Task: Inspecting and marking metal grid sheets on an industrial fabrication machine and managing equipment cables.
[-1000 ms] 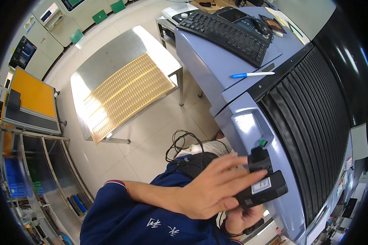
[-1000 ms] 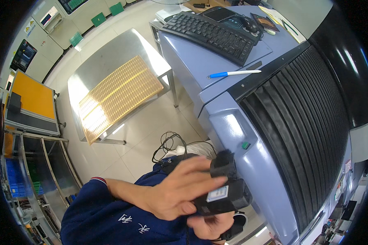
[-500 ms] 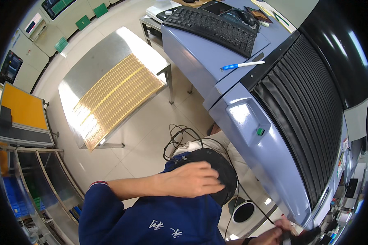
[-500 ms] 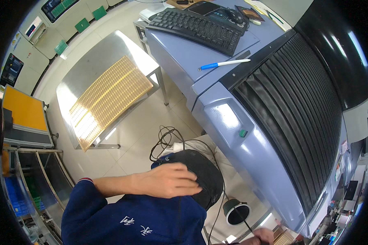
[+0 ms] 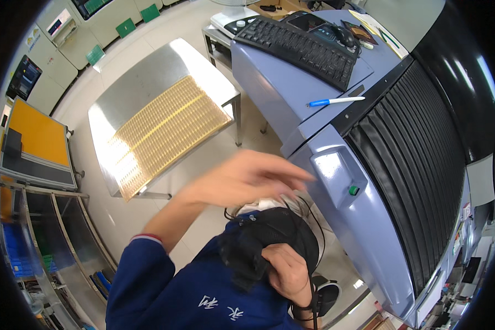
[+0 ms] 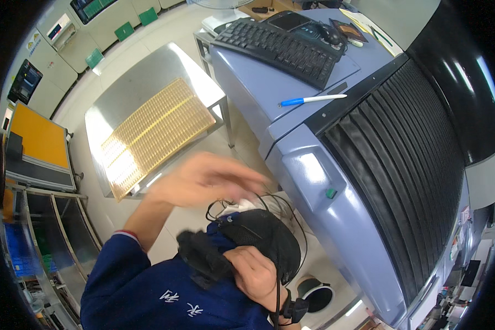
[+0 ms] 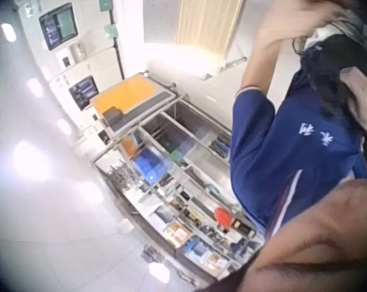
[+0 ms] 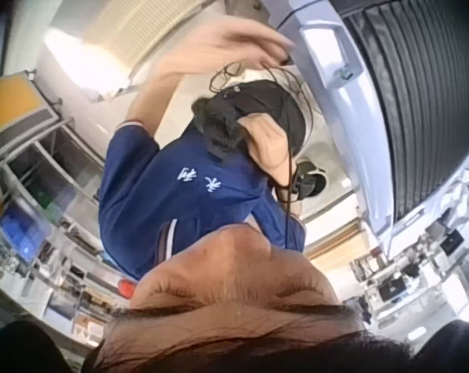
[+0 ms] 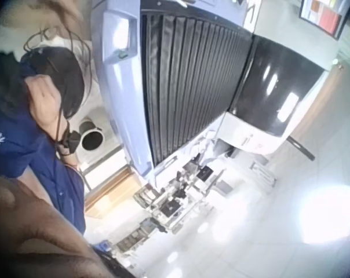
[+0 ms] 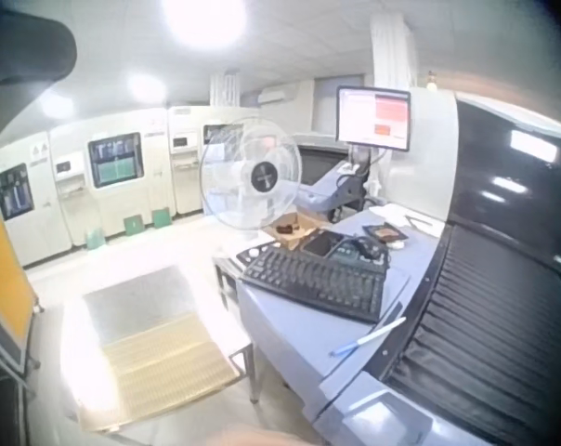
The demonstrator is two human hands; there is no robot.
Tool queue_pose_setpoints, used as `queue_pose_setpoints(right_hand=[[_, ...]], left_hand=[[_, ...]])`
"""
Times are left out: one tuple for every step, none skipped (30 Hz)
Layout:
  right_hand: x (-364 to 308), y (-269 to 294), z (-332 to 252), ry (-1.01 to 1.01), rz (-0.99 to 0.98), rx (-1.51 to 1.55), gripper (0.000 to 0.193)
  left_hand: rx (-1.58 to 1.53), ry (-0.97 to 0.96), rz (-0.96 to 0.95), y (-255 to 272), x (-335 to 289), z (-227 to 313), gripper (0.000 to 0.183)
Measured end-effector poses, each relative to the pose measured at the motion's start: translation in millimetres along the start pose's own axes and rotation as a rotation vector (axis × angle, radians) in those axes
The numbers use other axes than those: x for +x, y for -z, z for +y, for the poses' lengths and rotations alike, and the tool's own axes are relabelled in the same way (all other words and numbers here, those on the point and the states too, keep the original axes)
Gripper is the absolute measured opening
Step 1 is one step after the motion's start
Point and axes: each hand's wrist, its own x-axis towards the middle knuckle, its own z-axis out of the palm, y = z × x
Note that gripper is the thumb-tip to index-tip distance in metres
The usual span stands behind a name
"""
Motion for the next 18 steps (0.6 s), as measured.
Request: queue_pose_setpoints(right_hand=[[4.8, -3.0, -0.8, -0.005, 0.023, -0.001, 0.033], [8.8, -6.5, -1.5, -0.030, 0.087, 0.016, 0.031], [15.0, -10.2, -1.1, -0.050, 0.142, 0.038, 0.028], [23.2, -10.6, -8.0, -0.054, 0.176, 0.057, 0.024], [31.6, -12.4, -11.1, -0.066, 0.197, 0.059, 0.024], [38.0, -14.9, -16.1, -0.020, 0.196, 0.070, 0.025], [43.6, -16.2, -20.2, 0.025, 0.188, 0.079, 0.027], [47.0, -19.7, -20.4, 0.068, 0.148, 0.089, 0.030], [50.1, -21.3, -20.6, 0.111, 0.112, 0.096, 0.033], [47.5, -23.8, -21.8, 0.106, 0.077, 0.085, 0.041], [47.0, -21.9, -22.8, 0.094, 0.082, 0.085, 0.041], [47.5, -21.7, -23.4, 0.083, 0.101, 0.085, 0.043], [47.0, -21.1, -24.7, 0.074, 0.120, 0.084, 0.044], [38.2, -12.4, -24.6, 0.016, 0.039, 0.087, 0.045], [22.7, -9.9, -19.4, 0.017, 0.030, 0.092, 0.045], [5.3, -11.5, -12.7, -0.042, -0.059, 0.196, 0.043], [-12.2, -10.4, -5.8, -0.112, -0.136, 0.288, 0.041], [-27.1, -4.5, -1.2, -0.119, -0.136, 0.288, 0.041]], left_hand=[[0.068, -0.078, 0.089, 16.9, -19.8, -15.2, 0.050], [0.132, -0.157, 0.175, 29.7, -39.6, -32.4, 0.051], [0.290, -0.112, 0.119, 27.2, -64.0, -30.4, 0.060], [0.446, -0.066, 0.055, 15.6, -85.9, -30.1, 0.068], [0.210, 0.004, 0.040, 0.2, -100.2, -42.4, 0.093], [0.074, -0.018, 0.045, -24.4, -107.6, -43.7, 0.105], [-0.050, 0.021, 0.152, -44.1, -123.4, -60.9, 0.107], [-0.089, 0.007, 0.372, -68.2, -116.0, -52.9, 0.104], [-0.125, -0.007, 0.588, -87.8, -104.8, -41.1, 0.107], [-0.129, 0.004, 0.579, -81.4, -112.5, -48.3, 0.107], [-0.015, -0.149, 0.676, -66.5, -126.5, -61.4, 0.095], [0.099, -0.306, 0.787, -61.7, -117.1, -47.9, 0.084], [0.245, -0.477, 0.840, -57.7, -104.7, -27.4, 0.074], [0.029, -0.673, 0.901, -46.8, -107.4, -14.8, 0.070], [-0.034, -0.814, 0.804, -27.0, -115.8, 11.1, 0.063], [0.010, -0.907, 0.809, -11.6, -130.2, 39.4, 0.058], [0.044, -0.998, 0.797, 5.2, -143.8, 64.2, 0.054], [0.197, -0.993, 0.705, 31.3, -168.6, 89.8, 0.047]])
